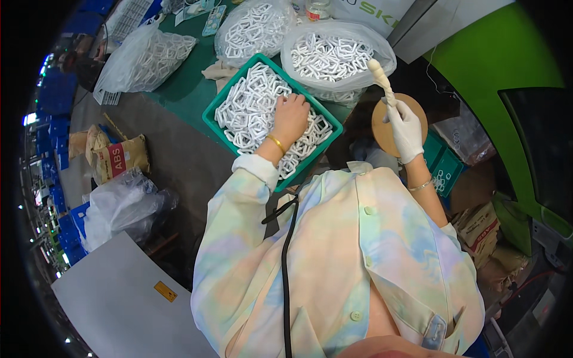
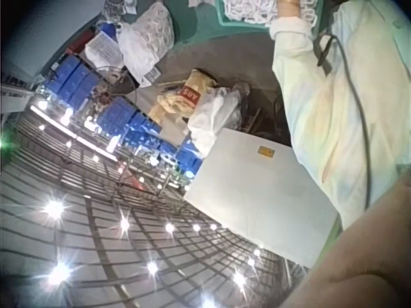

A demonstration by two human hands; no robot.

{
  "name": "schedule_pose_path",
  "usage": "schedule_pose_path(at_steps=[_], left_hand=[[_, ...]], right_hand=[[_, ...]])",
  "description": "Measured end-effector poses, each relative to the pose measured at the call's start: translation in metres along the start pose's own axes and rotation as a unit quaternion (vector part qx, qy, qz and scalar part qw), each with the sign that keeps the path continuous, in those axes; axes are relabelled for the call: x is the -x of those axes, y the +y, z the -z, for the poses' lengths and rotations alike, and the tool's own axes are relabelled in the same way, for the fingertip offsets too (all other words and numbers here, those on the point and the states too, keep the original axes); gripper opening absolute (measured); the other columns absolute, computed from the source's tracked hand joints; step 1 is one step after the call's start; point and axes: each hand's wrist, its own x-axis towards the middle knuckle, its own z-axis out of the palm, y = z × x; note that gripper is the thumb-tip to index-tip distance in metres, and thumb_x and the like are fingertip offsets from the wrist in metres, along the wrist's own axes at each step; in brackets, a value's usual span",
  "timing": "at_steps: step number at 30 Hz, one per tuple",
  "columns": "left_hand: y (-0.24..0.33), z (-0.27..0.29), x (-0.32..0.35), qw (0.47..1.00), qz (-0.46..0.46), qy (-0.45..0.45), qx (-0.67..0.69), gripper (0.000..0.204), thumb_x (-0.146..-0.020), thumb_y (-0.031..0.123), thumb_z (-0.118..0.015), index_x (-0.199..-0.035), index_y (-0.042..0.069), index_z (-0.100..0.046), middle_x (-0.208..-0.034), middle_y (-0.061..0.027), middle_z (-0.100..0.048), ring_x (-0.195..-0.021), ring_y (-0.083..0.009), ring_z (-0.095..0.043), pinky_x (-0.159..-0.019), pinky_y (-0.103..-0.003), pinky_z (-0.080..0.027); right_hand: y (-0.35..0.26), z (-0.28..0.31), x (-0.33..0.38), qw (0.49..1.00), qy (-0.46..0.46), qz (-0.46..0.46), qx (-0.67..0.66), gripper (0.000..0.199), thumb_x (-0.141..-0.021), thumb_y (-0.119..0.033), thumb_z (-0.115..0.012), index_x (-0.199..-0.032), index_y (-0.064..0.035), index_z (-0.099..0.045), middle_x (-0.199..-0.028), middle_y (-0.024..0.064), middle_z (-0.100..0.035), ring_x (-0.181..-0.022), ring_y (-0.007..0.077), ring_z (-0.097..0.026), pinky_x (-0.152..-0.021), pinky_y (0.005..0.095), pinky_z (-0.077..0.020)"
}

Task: The person collects plastic buckles into a tray, carries the tray to a workbench, and wipes the plastic buckles with a wrapped stick tool before placing them into plastic bags.

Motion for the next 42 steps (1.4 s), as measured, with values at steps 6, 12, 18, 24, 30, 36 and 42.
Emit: schedule_pose_path(at_steps=[6, 12, 18, 24, 30, 36, 42], left_hand=[[-0.007, 0.026, 0.013, 0.962, 0.165, 0.056, 0.208, 0.026, -0.073, 0.014, -0.072, -0.097, 0.008, -0.064, -0.09, -0.0098, -0.064, -0.093, -0.0281, -0.061, -0.087, -0.042, -0.043], [-0.001, 0.022, 0.018, 0.673, 0.294, 0.154, 0.661, 0.024, -0.091, 0.009, -0.06, -0.114, 0.001, -0.059, -0.102, -0.0097, -0.067, -0.092, -0.0135, -0.062, -0.078, -0.027, -0.049], [0.024, 0.048, 0.008, 0.769, 0.271, 0.086, 0.573, 0.022, -0.093, 0.01, -0.059, -0.113, 0.001, -0.058, -0.099, -0.0097, -0.066, -0.089, -0.014, -0.062, -0.077, -0.027, -0.049], [0.029, -0.01, 0.007, 0.908, 0.175, 0.044, 0.378, 0.02, -0.078, 0.005, -0.061, -0.098, 0.004, -0.066, -0.098, -0.0202, -0.067, -0.092, -0.0364, -0.065, -0.08, -0.044, -0.052], [0.049, -0.039, 0.005, 0.962, 0.153, 0.077, 0.211, 0.017, -0.073, 0.002, -0.061, -0.089, 0.007, -0.058, -0.079, -0.0171, -0.063, -0.077, -0.0369, -0.062, -0.068, -0.048, -0.05], [0.044, -0.014, 0.015, 0.939, 0.178, 0.128, 0.266, 0.021, -0.071, 0.002, -0.062, -0.091, 0.006, -0.066, -0.08, -0.015, -0.063, -0.085, -0.0364, -0.06, -0.077, -0.045, -0.05], [0.026, 0.012, 0.027, 0.933, 0.216, 0.105, 0.268, 0.024, -0.071, 0.0, -0.061, -0.094, 0.005, -0.069, -0.09, -0.0144, -0.067, -0.089, -0.0338, -0.061, -0.08, -0.042, -0.05]], right_hand=[[-0.006, -0.008, 0.002, 1.0, -0.013, -0.014, -0.012, 0.029, -0.1, -0.019, -0.054, -0.116, 0.0015, -0.066, -0.075, -0.0013, -0.057, -0.071, 0.0058, -0.052, -0.068, 0.0219, -0.0417], [-0.022, -0.038, 0.009, 0.993, -0.114, -0.017, 0.009, 0.025, -0.099, -0.022, -0.054, -0.106, -0.001, -0.067, -0.072, -0.002, -0.058, -0.069, 0.0048, -0.051, -0.064, 0.0218, -0.0407], [-0.032, -0.06, 0.012, 0.983, -0.169, -0.034, -0.057, 0.023, -0.098, -0.019, -0.057, -0.109, 0.0005, -0.064, -0.076, -0.0022, -0.058, -0.069, 0.0045, -0.051, -0.065, 0.0213, -0.0413], [-0.019, -0.051, 0.011, 0.986, -0.153, -0.043, -0.048, 0.025, -0.098, -0.018, -0.056, -0.113, -0.0005, -0.065, -0.075, -0.0029, -0.056, -0.068, 0.0041, -0.05, -0.064, 0.0212, -0.0409], [-0.01, -0.042, 0.013, 0.99, -0.126, -0.053, -0.028, 0.025, -0.099, -0.019, -0.054, -0.114, -0.0023, -0.066, -0.073, -0.0032, -0.056, -0.066, 0.0043, -0.051, -0.062, 0.0221, -0.0408], [0.001, -0.042, 0.013, 0.991, -0.123, -0.055, 0.002, 0.031, -0.096, -0.03, -0.057, -0.103, -0.0017, -0.067, -0.069, 0.0018, -0.061, -0.065, 0.0081, -0.055, -0.063, 0.026, -0.0441], [-0.022, -0.051, 0.012, 0.977, -0.198, -0.081, 0.011, 0.028, -0.096, -0.021, -0.056, -0.115, -0.0017, -0.064, -0.075, -0.0006, -0.058, -0.068, 0.0061, -0.052, -0.066, 0.0235, -0.0434]])
